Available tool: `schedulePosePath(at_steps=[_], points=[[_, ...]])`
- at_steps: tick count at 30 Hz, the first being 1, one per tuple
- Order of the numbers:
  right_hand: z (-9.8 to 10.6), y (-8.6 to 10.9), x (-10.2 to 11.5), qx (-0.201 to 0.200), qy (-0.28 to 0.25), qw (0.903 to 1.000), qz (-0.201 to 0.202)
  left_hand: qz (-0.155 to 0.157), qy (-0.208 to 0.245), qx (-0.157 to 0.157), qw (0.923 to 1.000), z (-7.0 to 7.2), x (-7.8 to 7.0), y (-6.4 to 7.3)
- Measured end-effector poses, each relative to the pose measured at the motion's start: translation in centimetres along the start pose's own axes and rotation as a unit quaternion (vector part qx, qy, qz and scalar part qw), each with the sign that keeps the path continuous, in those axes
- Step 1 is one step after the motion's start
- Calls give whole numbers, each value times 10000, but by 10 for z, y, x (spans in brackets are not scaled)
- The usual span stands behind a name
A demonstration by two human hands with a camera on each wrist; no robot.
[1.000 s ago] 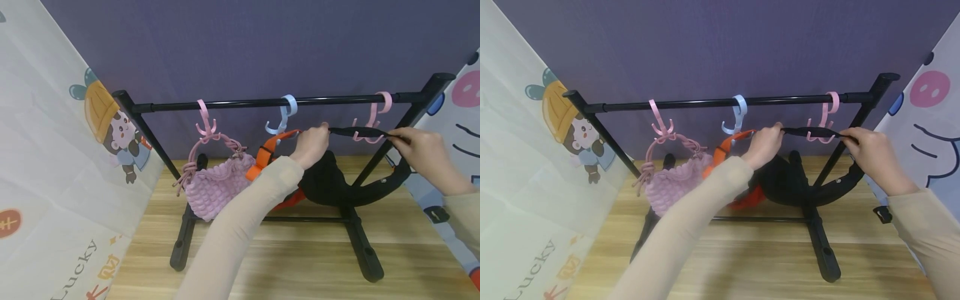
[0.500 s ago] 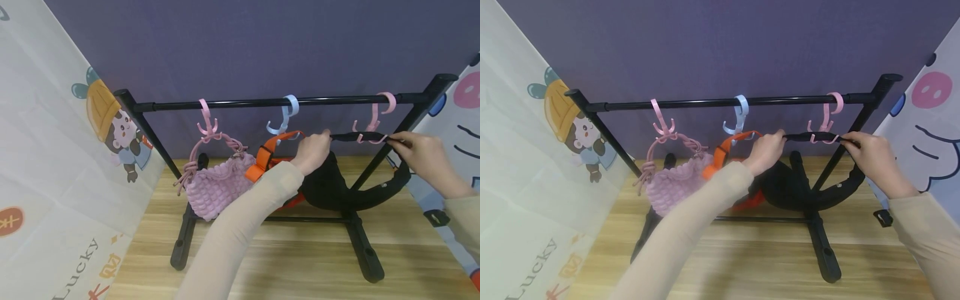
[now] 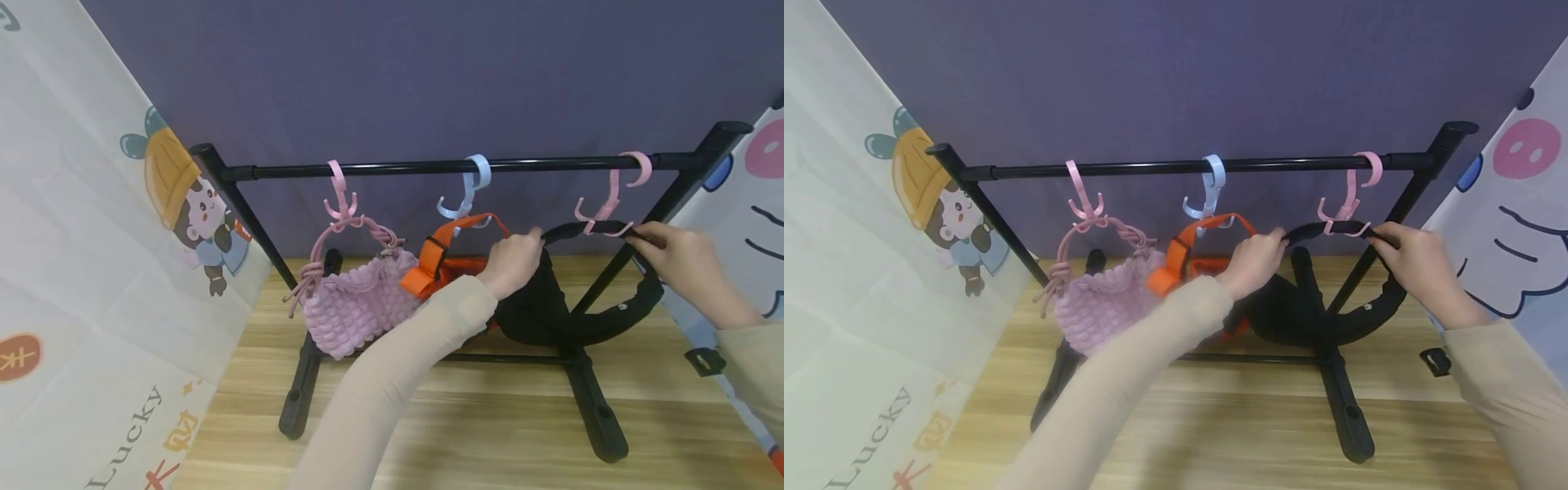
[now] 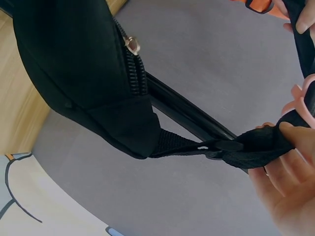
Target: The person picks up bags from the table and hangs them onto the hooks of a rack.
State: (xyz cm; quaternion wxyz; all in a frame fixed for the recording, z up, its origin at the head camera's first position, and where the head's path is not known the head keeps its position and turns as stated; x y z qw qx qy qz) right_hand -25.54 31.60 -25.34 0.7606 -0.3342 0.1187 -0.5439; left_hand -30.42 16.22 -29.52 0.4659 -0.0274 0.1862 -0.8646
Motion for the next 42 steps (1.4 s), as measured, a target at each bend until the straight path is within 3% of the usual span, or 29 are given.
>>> schedulePosePath(at_steps=[5, 12, 23, 31, 36, 42], points=[[-3, 1, -3, 27, -126, 9999, -63, 11, 222, -6, 9998, -5, -2, 3], [-10, 1, -8, 246, -363, 9977, -509, 267, 652, 374, 9968, -14, -1, 4], [-13, 6, -12, 378, -627, 9918, -1049, 427, 1094, 523, 9917, -12, 2, 9], [-13, 8, -12, 637, -732, 9867, -1302, 571, 1435, 587, 9863, -4, 6, 16], [-12, 10, -7, 985, -691, 9815, -1487, 475, 1376, 407, 9885, 7, 9, 23], [-2, 13, 9, 948, -410, 9835, -1484, 343, 1409, 157, 9893, 19, 12, 39]])
Point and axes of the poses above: each hand's wrist, its own y-axis away from the middle knuckle, its own z-axis out of the back of the hand, x = y × z, the point moved 9 cm from there along -y, towards the middle knuckle, and after that the axes turned 1 degree about -x, right-handed, at the moved point
